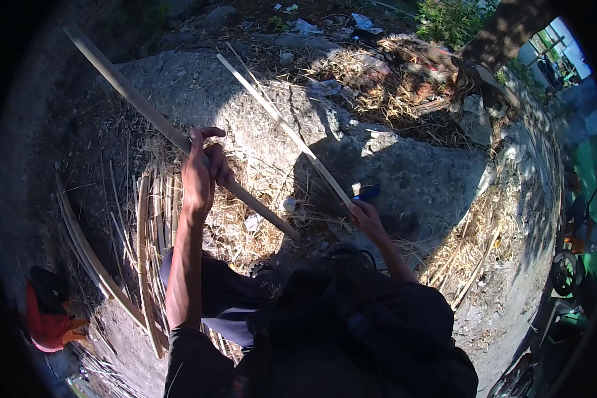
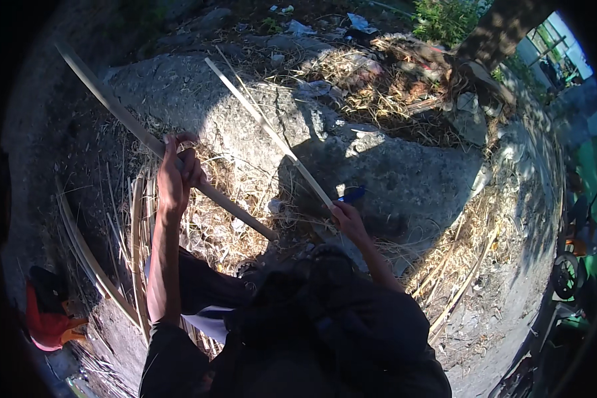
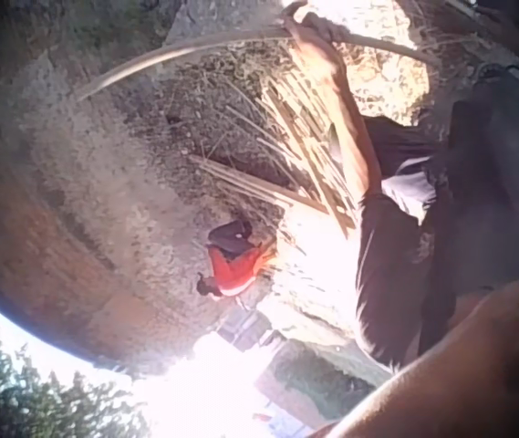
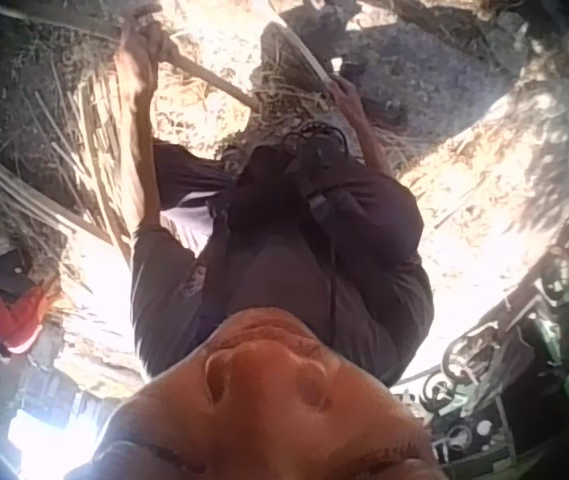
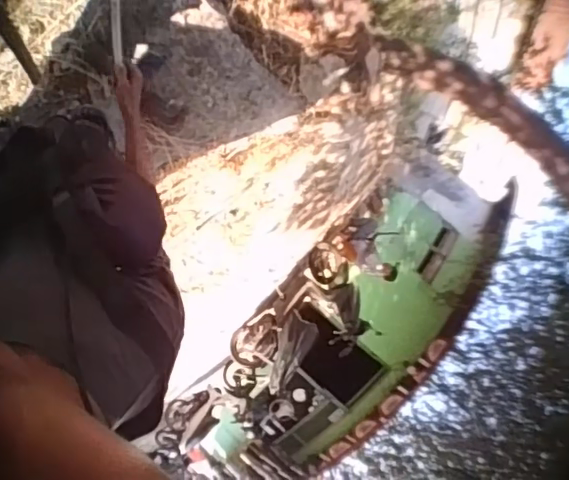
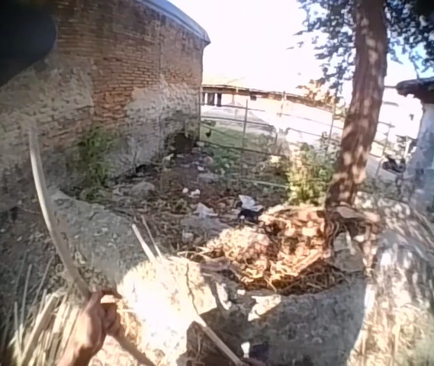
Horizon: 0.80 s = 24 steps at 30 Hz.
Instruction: The person shaves a thin bamboo strip using a small knife, repeatedly sliding the blade along the length of the strip. They then pick up a larger bamboo piece and a machete, using the machete to split the bamboo further.
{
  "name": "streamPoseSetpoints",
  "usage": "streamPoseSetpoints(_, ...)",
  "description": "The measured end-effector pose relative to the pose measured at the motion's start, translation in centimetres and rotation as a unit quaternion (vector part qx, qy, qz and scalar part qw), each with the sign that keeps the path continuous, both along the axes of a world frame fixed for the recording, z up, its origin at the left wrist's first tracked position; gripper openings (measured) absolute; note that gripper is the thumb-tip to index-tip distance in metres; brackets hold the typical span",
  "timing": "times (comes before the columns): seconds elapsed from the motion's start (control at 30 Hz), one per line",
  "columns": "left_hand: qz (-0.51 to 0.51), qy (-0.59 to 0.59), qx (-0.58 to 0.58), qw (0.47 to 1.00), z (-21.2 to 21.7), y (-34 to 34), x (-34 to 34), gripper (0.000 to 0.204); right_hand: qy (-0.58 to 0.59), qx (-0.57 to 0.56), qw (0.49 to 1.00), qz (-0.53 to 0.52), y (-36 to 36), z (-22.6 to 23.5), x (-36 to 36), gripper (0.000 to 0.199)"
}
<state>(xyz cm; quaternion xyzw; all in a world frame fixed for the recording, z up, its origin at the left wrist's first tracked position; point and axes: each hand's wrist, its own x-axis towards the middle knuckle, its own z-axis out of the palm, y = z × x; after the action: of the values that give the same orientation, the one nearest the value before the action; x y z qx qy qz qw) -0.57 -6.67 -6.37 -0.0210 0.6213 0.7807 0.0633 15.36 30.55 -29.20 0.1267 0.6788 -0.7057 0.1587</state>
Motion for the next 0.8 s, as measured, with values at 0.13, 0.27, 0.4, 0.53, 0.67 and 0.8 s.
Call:
streamPoseSetpoints(0.13, -0.002, -0.021, 0.033, 0.999, 0.1, 0.0, 0.3, 0.061, -0.043, -0.045, 0.996, 0.071, -3.1, 1.9, -1.0, 0.038)
streamPoseSetpoints(0.27, 0.005, -0.053, 0.051, 0.997, -0.2, 0.6, -0.1, 0.060, -0.009, -0.073, 0.996, 0.060, -4.0, 5.7, -1.7, 0.037)
streamPoseSetpoints(0.4, -0.010, -0.100, 0.169, 0.981, -1.1, 1.1, -0.4, 0.056, 0.036, -0.091, 0.995, 0.021, -3.7, 9.0, -3.4, 0.036)
streamPoseSetpoints(0.53, -0.028, -0.135, 0.226, 0.964, -1.7, 1.2, -0.5, 0.056, 0.089, -0.090, 0.992, 0.009, -3.5, 12.2, -4.2, 0.032)
streamPoseSetpoints(0.67, -0.034, -0.148, 0.190, 0.970, -1.5, 1.6, -0.2, 0.063, 0.152, -0.104, 0.979, -0.087, -3.1, 15.3, -4.2, 0.039)
streamPoseSetpoints(0.8, -0.037, -0.115, 0.221, 0.968, -1.3, 1.9, -0.4, 0.069, 0.171, -0.031, 0.980, -0.099, -0.8, 17.6, -4.5, 0.051)
